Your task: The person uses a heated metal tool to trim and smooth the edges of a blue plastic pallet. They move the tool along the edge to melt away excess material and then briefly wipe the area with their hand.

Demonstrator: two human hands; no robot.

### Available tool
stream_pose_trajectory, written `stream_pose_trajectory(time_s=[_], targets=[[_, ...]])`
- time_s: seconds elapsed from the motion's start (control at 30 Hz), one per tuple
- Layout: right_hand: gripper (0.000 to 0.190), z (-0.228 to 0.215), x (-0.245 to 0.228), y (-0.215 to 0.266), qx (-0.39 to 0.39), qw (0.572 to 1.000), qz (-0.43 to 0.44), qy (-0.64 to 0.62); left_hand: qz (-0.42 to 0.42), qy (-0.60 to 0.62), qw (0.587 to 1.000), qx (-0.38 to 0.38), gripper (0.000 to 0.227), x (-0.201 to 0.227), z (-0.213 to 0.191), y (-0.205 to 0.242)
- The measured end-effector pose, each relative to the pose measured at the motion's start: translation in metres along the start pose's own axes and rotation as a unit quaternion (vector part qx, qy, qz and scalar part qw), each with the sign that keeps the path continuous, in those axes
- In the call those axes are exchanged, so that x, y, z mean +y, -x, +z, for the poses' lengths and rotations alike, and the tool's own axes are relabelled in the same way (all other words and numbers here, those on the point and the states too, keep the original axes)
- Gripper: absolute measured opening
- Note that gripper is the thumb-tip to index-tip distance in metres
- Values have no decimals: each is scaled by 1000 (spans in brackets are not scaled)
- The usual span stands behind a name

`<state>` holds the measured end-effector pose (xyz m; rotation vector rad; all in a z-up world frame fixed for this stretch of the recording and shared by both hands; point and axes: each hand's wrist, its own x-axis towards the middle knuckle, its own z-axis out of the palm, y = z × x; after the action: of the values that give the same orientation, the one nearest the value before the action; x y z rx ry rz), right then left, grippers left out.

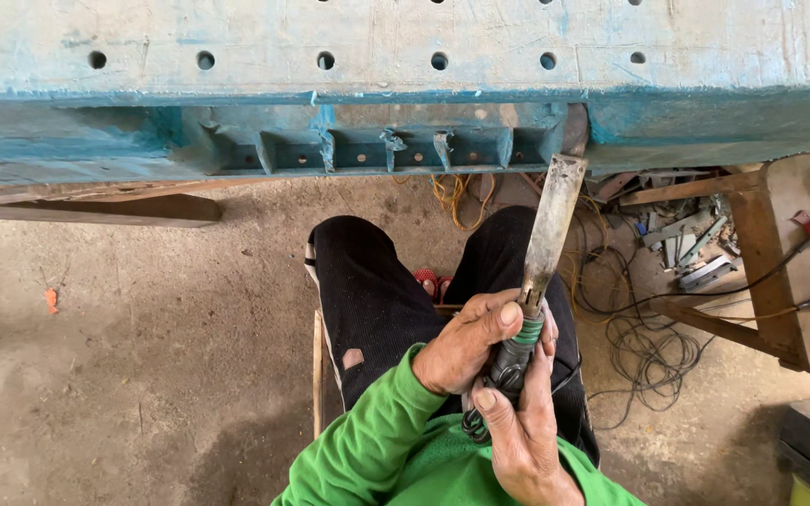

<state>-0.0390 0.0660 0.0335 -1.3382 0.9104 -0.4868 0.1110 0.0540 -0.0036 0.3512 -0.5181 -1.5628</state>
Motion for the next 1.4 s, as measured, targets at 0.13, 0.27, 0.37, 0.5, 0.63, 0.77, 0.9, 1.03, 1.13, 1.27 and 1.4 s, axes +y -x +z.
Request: stream_pose_trajectory(time_s=[0.13, 0.27, 0.37, 0.5, 0.63, 0.77, 0.9, 1.03, 1.13, 1.27, 1.4], targets=[[75, -1, -1, 0, 15, 1000, -20, -19, 7, -3, 1000, -3, 65, -5, 0, -2], [73, -6, 0, 2, 19, 999, -10, -25, 12, 4, 1000, -5, 63, -11, 3, -2], [73, -11, 4, 6, 22, 999, -7, -31, 16, -1, 1000, -7, 63, -16, 4, -1], [74, -16, 6, 9, 18, 999, -26, -14, 20, -5, 1000, -10, 61, -23, 6, 1], [74, -28, -3, 12, 27, 999, -9, -31, 30, 29, 999, 14, 52, -39, 15, -5], [72, -51, -4, 14, 32, 999, -17, -34, 58, 4, 997, 48, 50, -58, 26, -12], [73, -60, 2, 15, 47, 996, -19, -78, 74, -2, 996, 57, 48, -65, 35, -13], [65, -70, 0, 17, 48, 994, -24, -91, 77, 2, 994, 80, 41, -73, 42, -12], [64, -74, 3, 14, 64, 993, -51, -82, 84, 21, 986, 145, 35, -79, 46, -16], [67, -80, 12, 19, 87, 988, -128, 3, 128, -14, 959, 253, 35, -90, 73, -10], [71, -87, 23, 15, 80, 976, -187, 77, 93, -152, 942, 285, 44, -79, 96, 10]])
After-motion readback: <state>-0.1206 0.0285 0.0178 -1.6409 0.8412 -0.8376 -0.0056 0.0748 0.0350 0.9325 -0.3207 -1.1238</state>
